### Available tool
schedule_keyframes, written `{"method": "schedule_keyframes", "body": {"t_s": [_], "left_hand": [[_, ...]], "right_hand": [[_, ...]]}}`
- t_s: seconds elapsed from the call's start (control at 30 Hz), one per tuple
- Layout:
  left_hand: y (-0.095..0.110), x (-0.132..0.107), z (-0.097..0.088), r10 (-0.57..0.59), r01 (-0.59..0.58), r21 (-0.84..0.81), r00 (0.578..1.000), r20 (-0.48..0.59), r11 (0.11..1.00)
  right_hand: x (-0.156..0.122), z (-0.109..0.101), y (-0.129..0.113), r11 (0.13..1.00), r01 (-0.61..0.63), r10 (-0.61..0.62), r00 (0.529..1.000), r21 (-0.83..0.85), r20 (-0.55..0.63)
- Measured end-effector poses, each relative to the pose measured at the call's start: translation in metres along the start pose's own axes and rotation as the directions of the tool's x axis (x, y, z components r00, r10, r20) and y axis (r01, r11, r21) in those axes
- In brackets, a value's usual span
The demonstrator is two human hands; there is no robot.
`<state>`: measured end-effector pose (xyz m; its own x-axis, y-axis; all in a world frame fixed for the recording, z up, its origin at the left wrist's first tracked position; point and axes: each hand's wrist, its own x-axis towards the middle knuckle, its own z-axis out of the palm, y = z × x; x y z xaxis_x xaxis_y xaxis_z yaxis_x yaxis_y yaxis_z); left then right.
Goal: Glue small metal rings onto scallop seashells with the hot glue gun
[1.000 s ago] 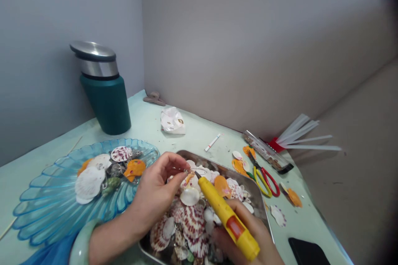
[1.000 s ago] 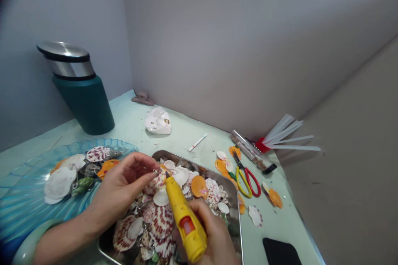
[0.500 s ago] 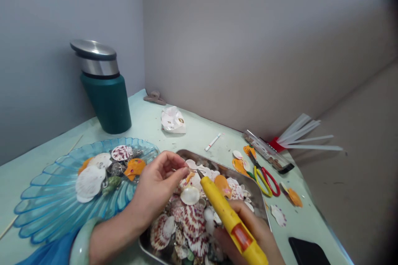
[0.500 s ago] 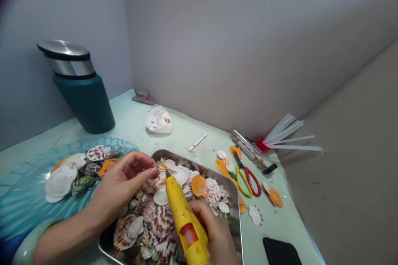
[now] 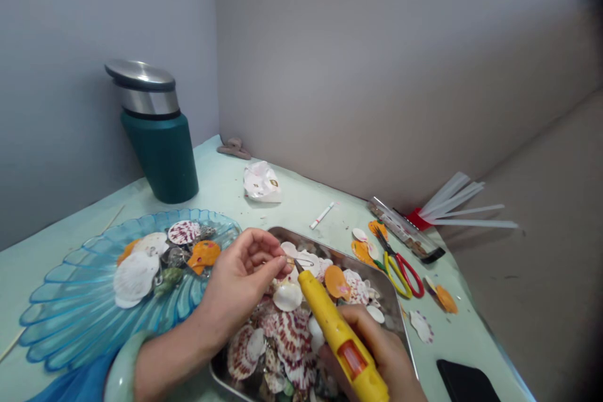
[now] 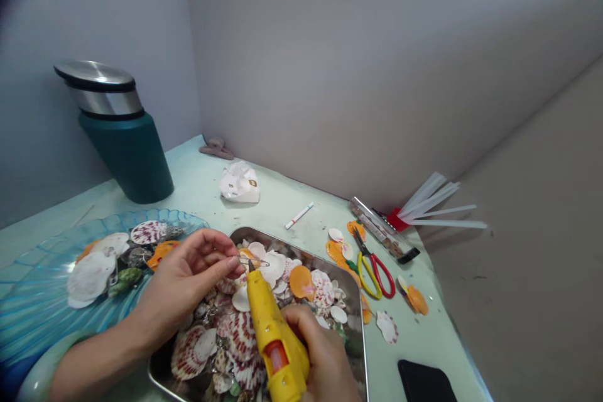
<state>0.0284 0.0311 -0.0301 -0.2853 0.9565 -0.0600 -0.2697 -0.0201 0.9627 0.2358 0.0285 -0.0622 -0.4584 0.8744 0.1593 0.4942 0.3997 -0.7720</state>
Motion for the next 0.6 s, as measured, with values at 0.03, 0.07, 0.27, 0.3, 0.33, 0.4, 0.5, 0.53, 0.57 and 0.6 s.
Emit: {"method": "schedule_keyframes", "body": {"t_s": [0.03, 0.07, 0.27, 0.3, 0.33, 0.4, 0.5, 0.53, 0.57, 0.6], "left_hand": [[0.0001, -0.0001, 0.0001, 0.004, -0.004, 0.000, 1.000, 0.006, 1.000], [0.0000, -0.0001, 0.0002, 0.013, -0.013, 0.006, 1.000, 0.008, 1.000], [-0.0032, 0.0000, -0.0021, 0.051, -0.053, 0.081, 0.998, 0.023, 0.995], [-0.0036, 0.0002, -0.0024, 0.046, -0.048, 0.086, 0.999, 0.025, 0.995], [-0.0038, 0.0005, -0.0027, 0.042, -0.043, 0.089, 0.999, 0.022, 0.995], [-0.0037, 0.0012, -0.0028, 0.035, -0.036, 0.092, 0.999, 0.011, 0.995], [-0.0025, 0.0021, -0.0023, 0.034, -0.033, 0.089, 0.999, -0.011, 0.995], [-0.0020, 0.0023, -0.0021, 0.032, -0.030, 0.087, 0.999, -0.017, 0.996], [-0.0016, 0.0024, -0.0019, 0.027, -0.025, 0.086, 0.999, -0.024, 0.996], [-0.0012, 0.0024, -0.0017, 0.023, -0.020, 0.083, 0.999, -0.031, 0.996]], "right_hand": [[0.0003, -0.0003, -0.0010, 1.000, 0.008, -0.008, 1.000, -0.009, 0.001], [0.0005, -0.0006, -0.0021, 1.000, 0.010, -0.010, 1.000, -0.013, 0.001], [0.0011, -0.0006, -0.0076, 0.999, 0.051, -0.052, 0.998, -0.020, -0.042], [0.0010, -0.0004, -0.0075, 0.998, 0.057, -0.058, 0.997, -0.020, -0.052], [0.0009, -0.0002, -0.0069, 0.998, 0.062, -0.063, 0.996, -0.020, -0.060], [0.0009, -0.0003, -0.0047, 0.998, 0.060, -0.061, 0.996, -0.020, -0.061], [0.0011, -0.0014, -0.0006, 0.999, 0.031, -0.033, 0.998, -0.036, -0.049], [0.0012, -0.0018, 0.0005, 0.999, 0.020, -0.022, 0.998, -0.042, -0.055], [0.0012, -0.0022, 0.0012, 0.999, 0.010, -0.014, 0.998, -0.046, -0.069], [0.0013, -0.0024, 0.0015, 0.999, 0.003, -0.007, 0.996, -0.047, -0.085]]}}
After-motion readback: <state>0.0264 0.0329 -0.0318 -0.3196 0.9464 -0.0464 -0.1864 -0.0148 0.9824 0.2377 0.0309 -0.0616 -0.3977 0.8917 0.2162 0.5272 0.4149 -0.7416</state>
